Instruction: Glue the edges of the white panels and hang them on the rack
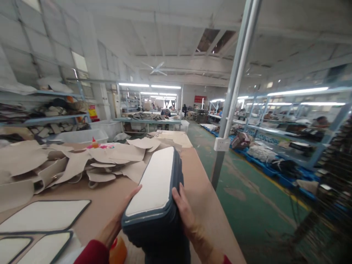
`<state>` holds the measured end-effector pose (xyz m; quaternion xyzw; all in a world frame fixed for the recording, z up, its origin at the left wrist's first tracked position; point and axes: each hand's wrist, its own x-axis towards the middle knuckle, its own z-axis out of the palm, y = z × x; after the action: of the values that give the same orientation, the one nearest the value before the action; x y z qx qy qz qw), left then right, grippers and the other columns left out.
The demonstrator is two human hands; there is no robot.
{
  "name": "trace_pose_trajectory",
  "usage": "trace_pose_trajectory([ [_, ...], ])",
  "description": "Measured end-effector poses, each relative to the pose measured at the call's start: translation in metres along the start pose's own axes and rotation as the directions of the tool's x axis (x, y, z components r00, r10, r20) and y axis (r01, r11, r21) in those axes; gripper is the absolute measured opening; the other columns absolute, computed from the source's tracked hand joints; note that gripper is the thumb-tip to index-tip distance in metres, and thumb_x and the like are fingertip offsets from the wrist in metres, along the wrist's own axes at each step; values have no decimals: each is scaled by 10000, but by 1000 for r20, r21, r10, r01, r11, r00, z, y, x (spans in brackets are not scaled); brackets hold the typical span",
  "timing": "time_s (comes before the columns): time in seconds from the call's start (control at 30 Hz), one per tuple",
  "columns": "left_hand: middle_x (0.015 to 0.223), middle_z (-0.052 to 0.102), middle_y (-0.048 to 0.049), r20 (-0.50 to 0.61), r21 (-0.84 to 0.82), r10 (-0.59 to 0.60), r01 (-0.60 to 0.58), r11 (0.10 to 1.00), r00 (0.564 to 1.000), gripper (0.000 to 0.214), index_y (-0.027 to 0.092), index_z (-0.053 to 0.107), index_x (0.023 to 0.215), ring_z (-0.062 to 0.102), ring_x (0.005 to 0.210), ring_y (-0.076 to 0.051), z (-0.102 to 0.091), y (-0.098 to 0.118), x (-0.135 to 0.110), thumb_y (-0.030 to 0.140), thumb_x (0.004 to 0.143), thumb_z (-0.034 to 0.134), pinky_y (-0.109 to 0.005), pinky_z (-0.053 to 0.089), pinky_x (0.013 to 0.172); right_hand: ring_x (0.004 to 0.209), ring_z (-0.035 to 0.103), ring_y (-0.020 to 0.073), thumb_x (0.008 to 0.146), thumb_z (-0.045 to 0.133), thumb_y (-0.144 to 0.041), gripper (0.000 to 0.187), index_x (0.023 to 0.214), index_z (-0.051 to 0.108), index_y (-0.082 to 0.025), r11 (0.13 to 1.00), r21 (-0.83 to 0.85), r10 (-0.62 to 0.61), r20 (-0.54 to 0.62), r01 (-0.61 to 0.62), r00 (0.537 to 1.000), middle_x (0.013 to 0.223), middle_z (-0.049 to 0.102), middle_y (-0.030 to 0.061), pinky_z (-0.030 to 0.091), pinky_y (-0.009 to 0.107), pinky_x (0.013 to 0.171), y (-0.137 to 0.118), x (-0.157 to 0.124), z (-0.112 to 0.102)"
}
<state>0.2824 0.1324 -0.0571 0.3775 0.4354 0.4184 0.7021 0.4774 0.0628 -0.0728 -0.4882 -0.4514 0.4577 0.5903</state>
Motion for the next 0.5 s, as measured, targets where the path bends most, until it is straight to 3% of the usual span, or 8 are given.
trace_pose_trajectory([
  [0.1, 778, 720, -120, -109, 33, -36, 40, 999, 993, 312, 50, 631, 1001, 688, 676, -206, -2, 5, 1, 296, 815, 586, -263, 553, 648, 1386, -42, 198, 691, 500, -731, 1065, 1415, 116, -51, 997, -26, 79, 42, -78, 996, 1511, -5, 117, -60, 371, 1115, 2, 1, -2],
  [0.23, 704, 708, -126, -75, 193, -87, 100, 976, 993, 362, 35, 648, 949, 673, 599, -215, 11, 21, 1, 347, 766, 632, -262, 543, 550, 1385, -76, 184, 667, 384, -813, 1148, 1411, 34, -13, 994, -5, 107, 98, -107, 989, 1511, -52, 131, -69, 347, 1112, 4, -1, -15],
  [0.4, 707, 706, -142, -67, 345, -178, 190, 919, 982, 540, 42, 652, 949, 650, 528, -197, 44, 34, -2, 530, 717, 648, -245, 525, 484, 1377, -109, 152, 706, 332, -802, 1097, 1416, 2, -33, 992, 16, 120, 165, -125, 979, 1513, -90, 82, -89, 320, 1106, 10, -13, -35],
  [0.5, 754, 714, -151, -165, 361, -212, 259, 896, 963, 525, 65, 649, 960, 669, 560, -221, 57, 35, -6, 505, 676, 696, -263, 547, 512, 1376, -109, 134, 782, 304, -735, 964, 1426, 5, -82, 994, -13, 107, 223, -107, 969, 1514, -87, 19, -80, 323, 1114, 15, -28, -42],
])
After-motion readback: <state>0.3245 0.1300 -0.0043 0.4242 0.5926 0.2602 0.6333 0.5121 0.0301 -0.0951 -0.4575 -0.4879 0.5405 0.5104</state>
